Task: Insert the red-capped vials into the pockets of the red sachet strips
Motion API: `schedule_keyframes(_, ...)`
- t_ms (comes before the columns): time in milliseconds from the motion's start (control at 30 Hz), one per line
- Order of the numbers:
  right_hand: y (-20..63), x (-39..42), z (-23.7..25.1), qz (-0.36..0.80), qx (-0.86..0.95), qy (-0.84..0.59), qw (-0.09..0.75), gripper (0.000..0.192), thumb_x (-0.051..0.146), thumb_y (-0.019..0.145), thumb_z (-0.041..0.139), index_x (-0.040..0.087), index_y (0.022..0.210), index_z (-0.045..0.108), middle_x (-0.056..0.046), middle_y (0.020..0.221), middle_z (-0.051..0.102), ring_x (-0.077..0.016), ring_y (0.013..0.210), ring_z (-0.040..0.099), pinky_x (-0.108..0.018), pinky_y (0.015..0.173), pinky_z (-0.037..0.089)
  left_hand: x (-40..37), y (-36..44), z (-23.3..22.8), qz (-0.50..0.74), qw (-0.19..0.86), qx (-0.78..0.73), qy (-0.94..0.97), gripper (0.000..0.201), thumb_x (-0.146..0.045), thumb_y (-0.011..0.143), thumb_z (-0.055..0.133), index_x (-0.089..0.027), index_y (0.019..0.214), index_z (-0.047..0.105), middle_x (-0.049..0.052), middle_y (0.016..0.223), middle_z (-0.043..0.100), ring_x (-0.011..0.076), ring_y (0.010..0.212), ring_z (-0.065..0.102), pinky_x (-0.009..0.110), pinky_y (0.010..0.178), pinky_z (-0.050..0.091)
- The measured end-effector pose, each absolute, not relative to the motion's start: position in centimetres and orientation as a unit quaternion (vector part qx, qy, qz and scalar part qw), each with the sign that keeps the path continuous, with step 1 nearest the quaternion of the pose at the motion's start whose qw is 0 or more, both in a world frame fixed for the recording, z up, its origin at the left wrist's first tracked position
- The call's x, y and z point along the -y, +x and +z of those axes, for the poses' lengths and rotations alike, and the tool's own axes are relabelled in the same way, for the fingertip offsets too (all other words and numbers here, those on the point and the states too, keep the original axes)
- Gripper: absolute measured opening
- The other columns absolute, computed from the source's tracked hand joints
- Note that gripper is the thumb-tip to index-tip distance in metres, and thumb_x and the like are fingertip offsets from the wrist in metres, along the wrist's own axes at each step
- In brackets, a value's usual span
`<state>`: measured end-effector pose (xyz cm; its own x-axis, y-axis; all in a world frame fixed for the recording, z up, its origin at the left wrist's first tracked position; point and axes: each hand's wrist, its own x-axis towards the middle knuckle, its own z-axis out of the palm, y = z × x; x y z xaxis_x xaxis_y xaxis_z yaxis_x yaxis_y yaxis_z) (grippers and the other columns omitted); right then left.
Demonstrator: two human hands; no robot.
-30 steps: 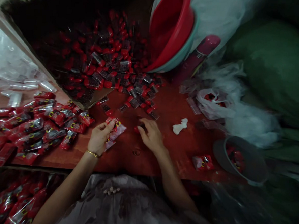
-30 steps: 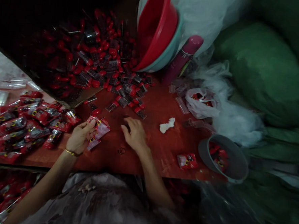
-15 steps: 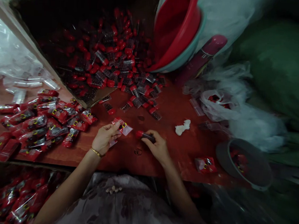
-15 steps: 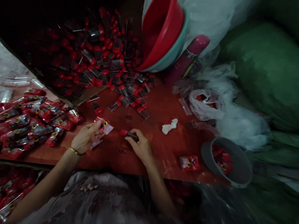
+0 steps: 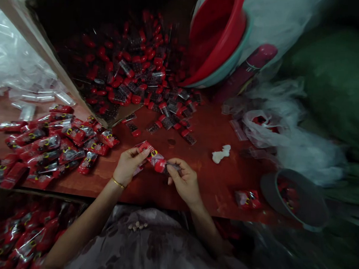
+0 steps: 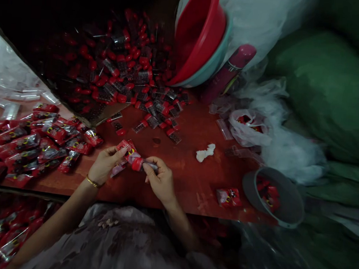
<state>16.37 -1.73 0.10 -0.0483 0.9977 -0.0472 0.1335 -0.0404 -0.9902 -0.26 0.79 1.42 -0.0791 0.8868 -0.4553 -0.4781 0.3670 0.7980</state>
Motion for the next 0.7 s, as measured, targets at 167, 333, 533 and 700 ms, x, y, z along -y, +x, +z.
schedule_keyframes(167,15.7,2.0,0.5,0.464,0.536,-0.545,0.448,0.02,0.035,0.078,0.058,0.018,0.089,0.058,0.006,0.052,0.053,-0.007,0.039,0.049,-0.019,0.042,0.041,-0.7,0.1,1.7,0.559,0.619,-0.512,0.205,0.035,-0.036,0.047,0.082,-0.013,0.067,0.064,-0.001,0.059,0.064,0.0061,0.047,0.053,0.017,0.045,0.043)
schedule_keyframes(333,15.6,2.1,0.3,0.424,0.551,-0.556,0.455,0.018,0.034,0.078,0.058,0.019,0.089,0.059,0.006,0.056,0.055,-0.0069,0.04,0.05,-0.019,0.042,0.043,-0.7,0.0,1.0,0.555,0.62,-0.499,0.241,0.031,-0.035,0.052,0.08,-0.013,0.067,0.065,0.001,0.064,0.066,0.0079,0.054,0.057,0.019,0.053,0.047)
schedule_keyframes(533,15.1,1.9,0.0,0.444,0.534,-0.553,0.46,0.019,0.035,0.078,0.058,0.019,0.088,0.058,0.006,0.052,0.054,-0.0074,0.039,0.05,-0.019,0.041,0.042,-0.5,0.5,1.0,0.55,0.636,-0.485,0.24,0.033,-0.033,0.051,0.081,-0.014,0.074,0.068,0.001,0.068,0.068,0.0083,0.057,0.057,0.02,0.058,0.046)
schedule_keyframes(700,14.5,1.6,-0.5,0.451,0.52,-0.552,0.471,0.019,0.034,0.077,0.059,0.018,0.086,0.058,0.007,0.048,0.052,-0.0072,0.038,0.048,-0.019,0.041,0.04,0.1,1.7,1.2,0.538,0.649,-0.483,0.236,0.031,-0.033,0.05,0.08,-0.012,0.069,0.066,-0.001,0.061,0.065,0.0065,0.052,0.054,0.019,0.056,0.043)
